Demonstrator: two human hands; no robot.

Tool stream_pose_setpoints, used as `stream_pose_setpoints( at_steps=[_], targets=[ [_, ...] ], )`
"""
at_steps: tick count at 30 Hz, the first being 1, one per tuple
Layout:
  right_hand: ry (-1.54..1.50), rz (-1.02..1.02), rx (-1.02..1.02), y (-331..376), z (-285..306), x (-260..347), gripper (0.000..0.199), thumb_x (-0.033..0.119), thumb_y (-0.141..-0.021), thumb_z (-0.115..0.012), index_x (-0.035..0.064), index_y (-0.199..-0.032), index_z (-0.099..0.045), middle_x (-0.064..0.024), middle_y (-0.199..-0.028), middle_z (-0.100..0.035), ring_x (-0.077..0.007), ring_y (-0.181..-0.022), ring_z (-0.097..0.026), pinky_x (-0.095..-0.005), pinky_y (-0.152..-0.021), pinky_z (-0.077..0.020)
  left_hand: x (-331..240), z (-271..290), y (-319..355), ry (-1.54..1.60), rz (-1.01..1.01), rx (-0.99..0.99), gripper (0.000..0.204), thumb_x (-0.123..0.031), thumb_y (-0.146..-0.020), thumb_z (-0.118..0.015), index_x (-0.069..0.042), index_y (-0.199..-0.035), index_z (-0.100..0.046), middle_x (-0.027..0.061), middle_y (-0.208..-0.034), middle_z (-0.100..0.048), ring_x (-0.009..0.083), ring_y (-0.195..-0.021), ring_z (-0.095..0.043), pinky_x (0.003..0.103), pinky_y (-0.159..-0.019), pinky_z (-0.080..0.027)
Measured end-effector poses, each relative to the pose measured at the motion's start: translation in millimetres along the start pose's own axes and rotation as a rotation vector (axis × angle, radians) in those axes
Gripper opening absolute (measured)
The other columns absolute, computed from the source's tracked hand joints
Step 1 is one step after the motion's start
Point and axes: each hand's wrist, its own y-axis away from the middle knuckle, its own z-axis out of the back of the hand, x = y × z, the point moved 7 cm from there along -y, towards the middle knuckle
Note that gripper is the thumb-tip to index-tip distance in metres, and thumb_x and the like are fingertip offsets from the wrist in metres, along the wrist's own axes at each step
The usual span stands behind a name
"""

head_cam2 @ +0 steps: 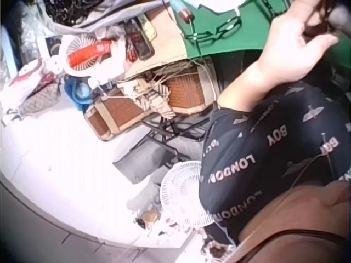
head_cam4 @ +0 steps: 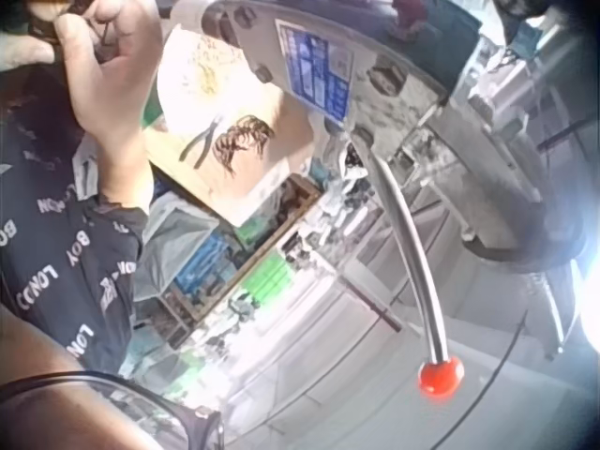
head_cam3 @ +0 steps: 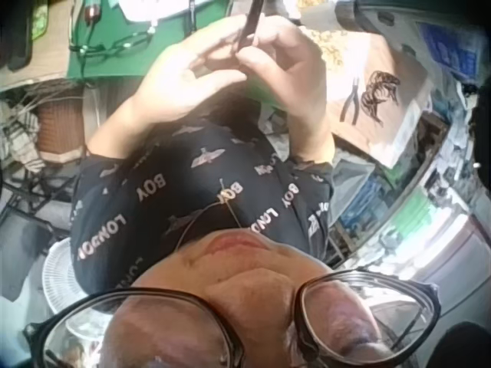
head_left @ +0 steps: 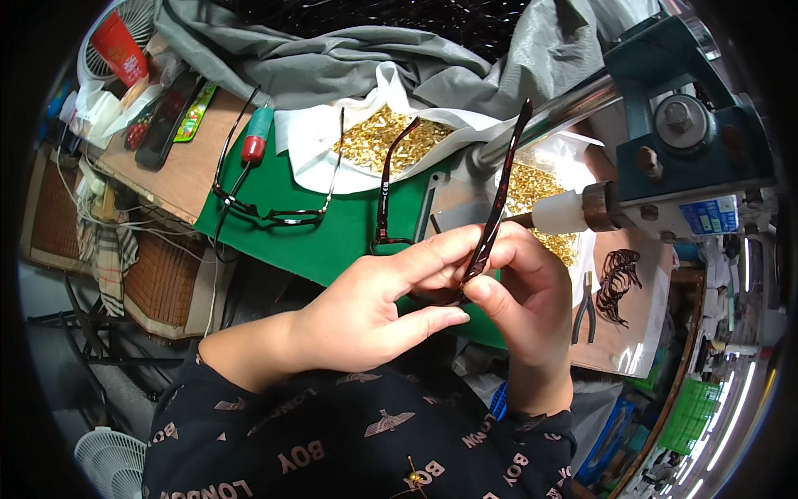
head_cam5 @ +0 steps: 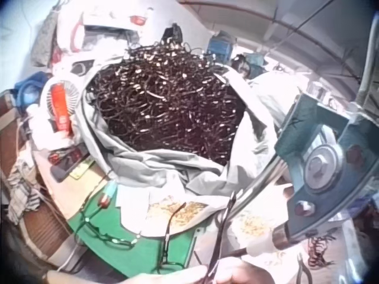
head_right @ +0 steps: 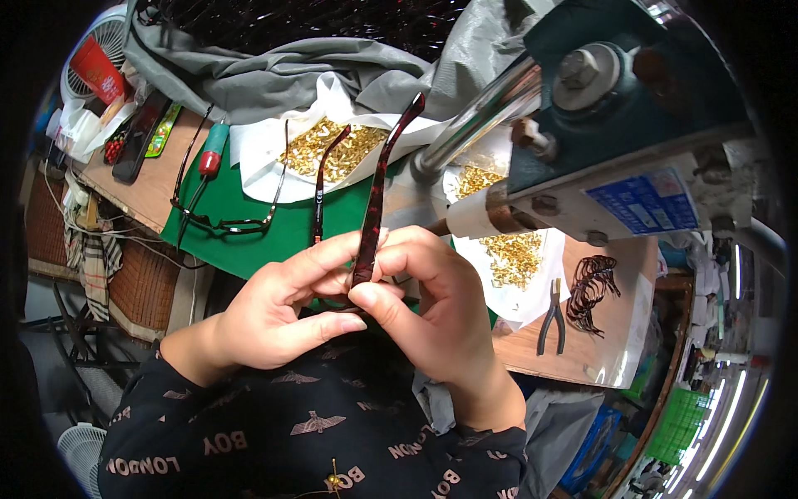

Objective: The person repeatedly picks up eyeglass frames and small gold-colored components from a tray, inserts the components into the frame arms, and uses a rotating grinding tool to press or shape the parts. The person handles multiple frames one at a time, placing finished frames aside on the table.

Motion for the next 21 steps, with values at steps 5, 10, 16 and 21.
stream_pose_setpoints(
  at_steps=[5, 10, 16, 21],
  targets=[
    [0.157, 0.019, -0.040, 9.4, 7.3, 10.6, 0.010, 0.004, -0.079, -0.066, -0.0006, -0.084, -0.058, -0.0092, -0.091, -0.058, -0.0195, -0.082, -0.057, -0.0283, -0.075, -0.0449, -11.1, -2.8, -5.3, -0.337, -0.055, 0.038, 0.062, 0.003, -0.084, -0.062, -0.001, -0.140, -0.035, 0.0063, -0.107, -0.056, 0.0145, -0.098, -0.056, 0.028, -0.085, -0.046],
    [0.103, -0.091, -0.003, 17.2, 19.2, 7.5, 0.012, 0.008, -0.080, -0.065, 0.0002, -0.081, -0.056, -0.0091, -0.086, -0.058, -0.0195, -0.081, -0.056, -0.0280, -0.074, -0.0436, 0.6, -20.4, -6.5, 0.174, 0.240, 0.127, 0.065, 0.001, -0.090, -0.054, -0.003, -0.146, -0.021, 0.0063, -0.095, -0.058, 0.0178, -0.087, -0.063, 0.024, -0.076, -0.046],
    [0.286, 0.036, -0.422, 30.5, 51.3, 18.7, 0.010, 0.004, -0.083, -0.061, -0.0018, -0.091, -0.062, -0.0111, -0.091, -0.063, -0.0199, -0.084, -0.059, -0.0287, -0.078, -0.0444, 7.5, -39.0, -40.5, 0.514, 0.072, 0.023, 0.064, -0.002, -0.095, -0.043, -0.005, -0.147, -0.007, 0.0169, -0.091, -0.066, 0.0236, -0.089, -0.065, 0.033, -0.085, -0.048],
    [0.639, 0.419, -0.764, 58.1, 97.4, 74.2, 0.016, 0.010, -0.091, -0.055, -0.0029, -0.095, -0.062, -0.0135, -0.091, -0.063, -0.0202, -0.087, -0.059, -0.0296, -0.077, -0.0470, 0.7, -47.3, -68.3, 0.460, 0.032, -0.033, 0.061, -0.004, -0.097, -0.042, -0.007, -0.147, -0.008, 0.0182, -0.094, -0.066, 0.0237, -0.089, -0.066, 0.033, -0.084, -0.049]
  ],
)
